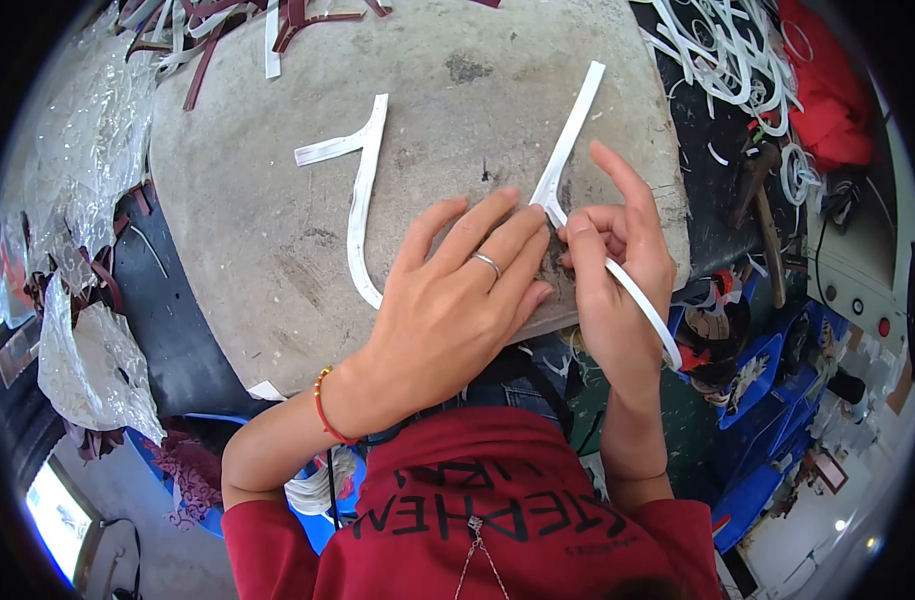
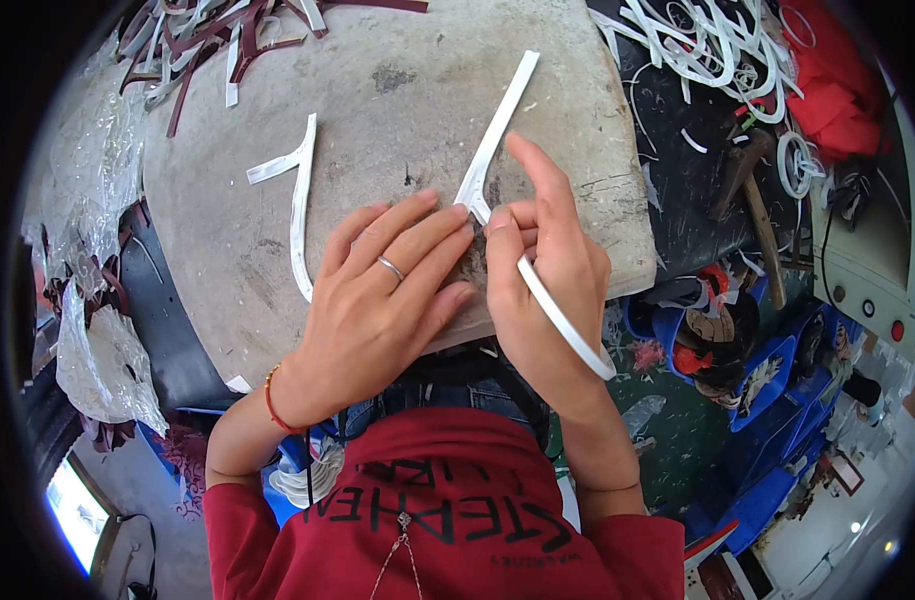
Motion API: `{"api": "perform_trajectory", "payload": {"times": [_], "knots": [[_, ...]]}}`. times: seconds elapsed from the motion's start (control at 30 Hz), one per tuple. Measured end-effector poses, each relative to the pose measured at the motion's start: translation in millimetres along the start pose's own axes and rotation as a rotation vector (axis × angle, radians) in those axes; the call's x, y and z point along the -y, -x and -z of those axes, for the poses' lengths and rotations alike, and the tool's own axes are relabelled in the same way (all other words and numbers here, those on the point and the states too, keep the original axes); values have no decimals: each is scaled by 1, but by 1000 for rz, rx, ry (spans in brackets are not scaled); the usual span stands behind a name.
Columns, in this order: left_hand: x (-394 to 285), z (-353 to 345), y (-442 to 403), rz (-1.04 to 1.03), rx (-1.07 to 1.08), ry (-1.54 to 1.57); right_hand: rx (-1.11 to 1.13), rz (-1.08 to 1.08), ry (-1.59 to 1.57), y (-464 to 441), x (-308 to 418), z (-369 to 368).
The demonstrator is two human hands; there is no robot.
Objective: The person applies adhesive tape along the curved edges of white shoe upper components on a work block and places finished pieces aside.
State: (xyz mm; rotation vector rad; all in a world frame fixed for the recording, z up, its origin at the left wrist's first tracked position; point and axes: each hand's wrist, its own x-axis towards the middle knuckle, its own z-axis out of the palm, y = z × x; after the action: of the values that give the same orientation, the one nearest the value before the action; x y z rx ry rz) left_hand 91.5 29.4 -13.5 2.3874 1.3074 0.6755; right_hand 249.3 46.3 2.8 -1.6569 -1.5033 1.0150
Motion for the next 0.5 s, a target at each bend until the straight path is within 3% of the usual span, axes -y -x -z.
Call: {"api": "perform_trajectory", "payload": {"times": [0.1, 0.27, 0.37, 0.4, 0.5], "knots": [[7, 2, -2, -33, 9, 62, -49, 5, 45, -1, 0, -4], [2, 5, -8, -105, 208, -86, -136, -1, 78, 7, 5, -5], [5, 5, -8, -120, 232, -144, -94, 19, 284, 23, -2, 18], [4, 5, -7, -115, 234, -153, -140, 125, 308, 25, -10, 19], [0, 6, -9, -126, 257, -252, -140, 152, 346, 27, -11, 18]]}}
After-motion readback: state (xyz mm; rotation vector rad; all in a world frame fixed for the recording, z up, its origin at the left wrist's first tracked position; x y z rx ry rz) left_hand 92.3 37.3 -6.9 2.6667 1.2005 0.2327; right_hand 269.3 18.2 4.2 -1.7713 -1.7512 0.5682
